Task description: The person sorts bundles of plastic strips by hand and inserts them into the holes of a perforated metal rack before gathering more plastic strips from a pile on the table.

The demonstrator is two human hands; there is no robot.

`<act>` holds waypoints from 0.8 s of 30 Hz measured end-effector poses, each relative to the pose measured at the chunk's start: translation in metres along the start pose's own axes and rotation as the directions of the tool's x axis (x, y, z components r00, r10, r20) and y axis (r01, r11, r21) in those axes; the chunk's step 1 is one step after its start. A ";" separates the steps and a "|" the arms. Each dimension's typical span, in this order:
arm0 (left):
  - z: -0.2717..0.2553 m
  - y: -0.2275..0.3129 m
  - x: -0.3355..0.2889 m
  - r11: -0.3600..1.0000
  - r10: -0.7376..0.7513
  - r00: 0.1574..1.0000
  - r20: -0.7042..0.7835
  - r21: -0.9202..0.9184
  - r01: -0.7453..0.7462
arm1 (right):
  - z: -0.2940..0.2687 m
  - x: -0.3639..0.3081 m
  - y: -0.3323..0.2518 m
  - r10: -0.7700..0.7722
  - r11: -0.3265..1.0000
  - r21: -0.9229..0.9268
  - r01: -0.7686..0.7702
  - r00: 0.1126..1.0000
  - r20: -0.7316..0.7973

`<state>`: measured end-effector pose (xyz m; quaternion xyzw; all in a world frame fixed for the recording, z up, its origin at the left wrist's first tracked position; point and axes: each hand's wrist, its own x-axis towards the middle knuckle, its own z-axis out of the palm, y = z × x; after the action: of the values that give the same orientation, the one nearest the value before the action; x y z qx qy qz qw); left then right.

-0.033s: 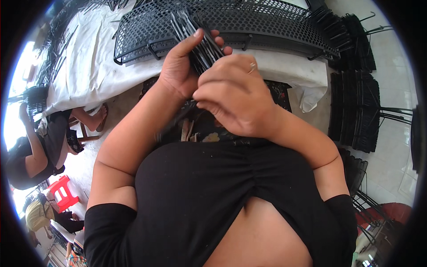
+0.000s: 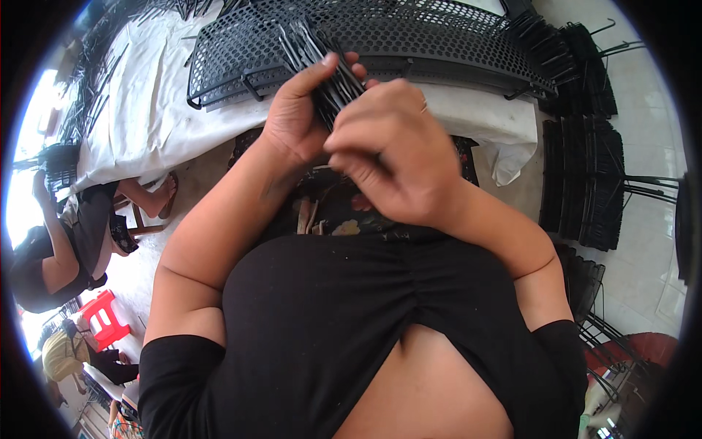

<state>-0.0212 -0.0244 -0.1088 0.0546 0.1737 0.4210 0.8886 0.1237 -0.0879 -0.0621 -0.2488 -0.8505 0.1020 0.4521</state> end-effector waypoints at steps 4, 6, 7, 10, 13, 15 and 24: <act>-0.007 -0.007 0.002 0.979 -0.012 0.993 -0.114 0.199 0.034 | -0.005 -0.003 0.011 0.663 0.703 0.481 -0.524 0.727 -0.176; -0.010 -0.017 -0.009 0.960 -0.031 0.999 -0.029 0.278 0.038 | -0.006 -0.013 0.025 0.804 0.526 0.456 -0.718 0.594 0.009; -0.017 -0.019 -0.008 0.959 -0.063 0.998 0.016 0.278 0.056 | -0.004 -0.018 0.021 0.751 0.641 0.213 -0.737 0.660 0.021; -0.009 -0.020 -0.009 0.939 -0.111 0.993 0.029 0.332 0.095 | -0.017 -0.015 0.016 0.594 0.803 -0.122 -0.584 0.802 0.068; 0.019 -0.017 -0.007 0.921 0.013 1.000 -0.007 0.390 -0.009 | -0.033 -0.014 0.025 0.712 0.668 0.271 -0.693 0.701 0.036; 0.024 -0.017 -0.006 0.874 -0.038 0.998 0.054 0.486 0.007 | -0.031 -0.004 0.040 0.564 0.819 0.260 -0.512 0.803 -0.194; 0.009 -0.008 -0.027 0.432 -0.327 0.936 0.128 0.901 0.028 | -0.015 -0.008 0.022 0.366 0.924 0.091 -0.372 0.927 0.080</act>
<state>-0.0275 -0.0498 -0.0958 0.5513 0.2432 0.1583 0.7822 0.1472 -0.0735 -0.0678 -0.3772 -0.7954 0.2373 0.4107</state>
